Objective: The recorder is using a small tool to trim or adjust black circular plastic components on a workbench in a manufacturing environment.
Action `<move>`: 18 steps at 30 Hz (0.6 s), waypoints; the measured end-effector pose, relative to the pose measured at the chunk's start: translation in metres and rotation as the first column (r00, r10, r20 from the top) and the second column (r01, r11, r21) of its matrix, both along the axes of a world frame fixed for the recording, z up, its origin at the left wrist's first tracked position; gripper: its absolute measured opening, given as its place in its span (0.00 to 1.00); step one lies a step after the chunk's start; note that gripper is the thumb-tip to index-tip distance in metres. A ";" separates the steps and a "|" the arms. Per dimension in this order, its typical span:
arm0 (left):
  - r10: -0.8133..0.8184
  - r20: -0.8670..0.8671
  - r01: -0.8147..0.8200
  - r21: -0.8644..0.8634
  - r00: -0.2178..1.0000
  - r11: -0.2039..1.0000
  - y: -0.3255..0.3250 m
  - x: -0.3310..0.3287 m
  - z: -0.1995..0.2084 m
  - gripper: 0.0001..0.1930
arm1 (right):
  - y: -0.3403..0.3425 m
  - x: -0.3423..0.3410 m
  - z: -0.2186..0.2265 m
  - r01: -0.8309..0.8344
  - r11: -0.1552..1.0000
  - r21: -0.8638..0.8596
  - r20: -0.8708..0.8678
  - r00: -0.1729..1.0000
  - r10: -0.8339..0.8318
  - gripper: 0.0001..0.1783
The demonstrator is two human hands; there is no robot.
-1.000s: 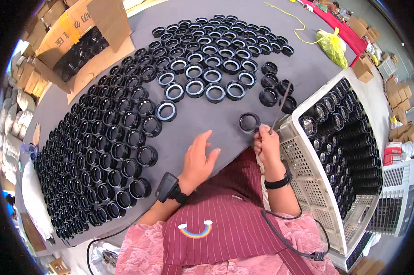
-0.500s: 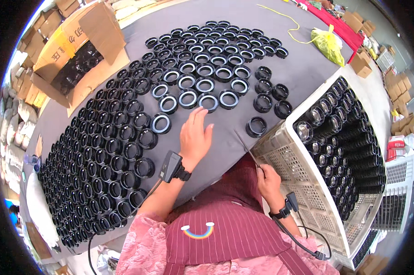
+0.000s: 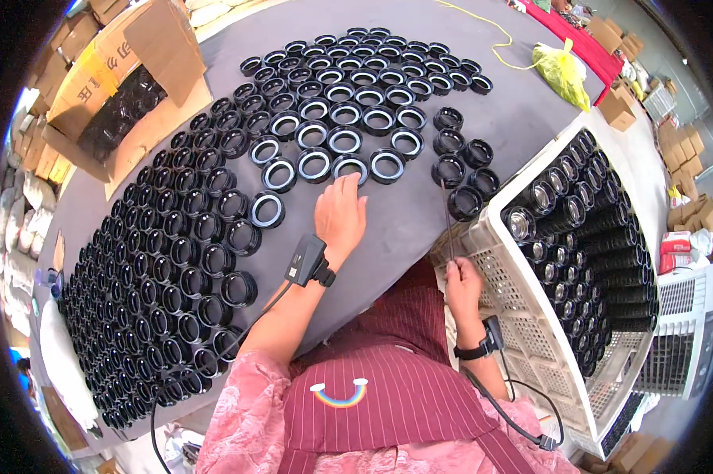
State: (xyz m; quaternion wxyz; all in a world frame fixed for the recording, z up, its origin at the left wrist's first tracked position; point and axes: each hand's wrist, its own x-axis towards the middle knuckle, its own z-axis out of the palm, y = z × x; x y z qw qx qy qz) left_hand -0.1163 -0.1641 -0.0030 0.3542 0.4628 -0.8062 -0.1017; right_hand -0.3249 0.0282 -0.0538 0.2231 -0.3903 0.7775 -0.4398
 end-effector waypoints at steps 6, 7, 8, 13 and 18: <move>-0.009 0.054 0.009 -0.011 0.999 1.000 0.018 0.014 0.005 0.11 | 0.035 0.034 -0.011 0.052 0.986 -0.159 0.473 0.881 0.030 0.05; -0.022 0.073 0.021 0.012 0.997 1.000 0.027 0.018 0.006 0.09 | 0.033 0.037 -0.008 0.043 0.987 -0.156 0.479 0.877 0.038 0.05; -0.029 0.084 0.026 0.034 0.996 0.999 0.038 0.025 0.008 0.08 | 0.031 0.040 -0.002 0.038 0.974 -0.222 0.538 0.838 0.090 0.07; -0.153 0.057 0.148 0.080 0.987 0.986 0.091 0.065 0.010 0.09 | -0.010 0.052 0.035 -0.100 0.810 -0.578 0.152 0.962 0.227 0.23; -0.225 0.024 0.222 0.085 0.974 0.971 0.136 0.106 0.008 0.10 | -0.023 0.080 0.071 -0.274 0.905 -0.326 0.299 0.878 0.374 0.19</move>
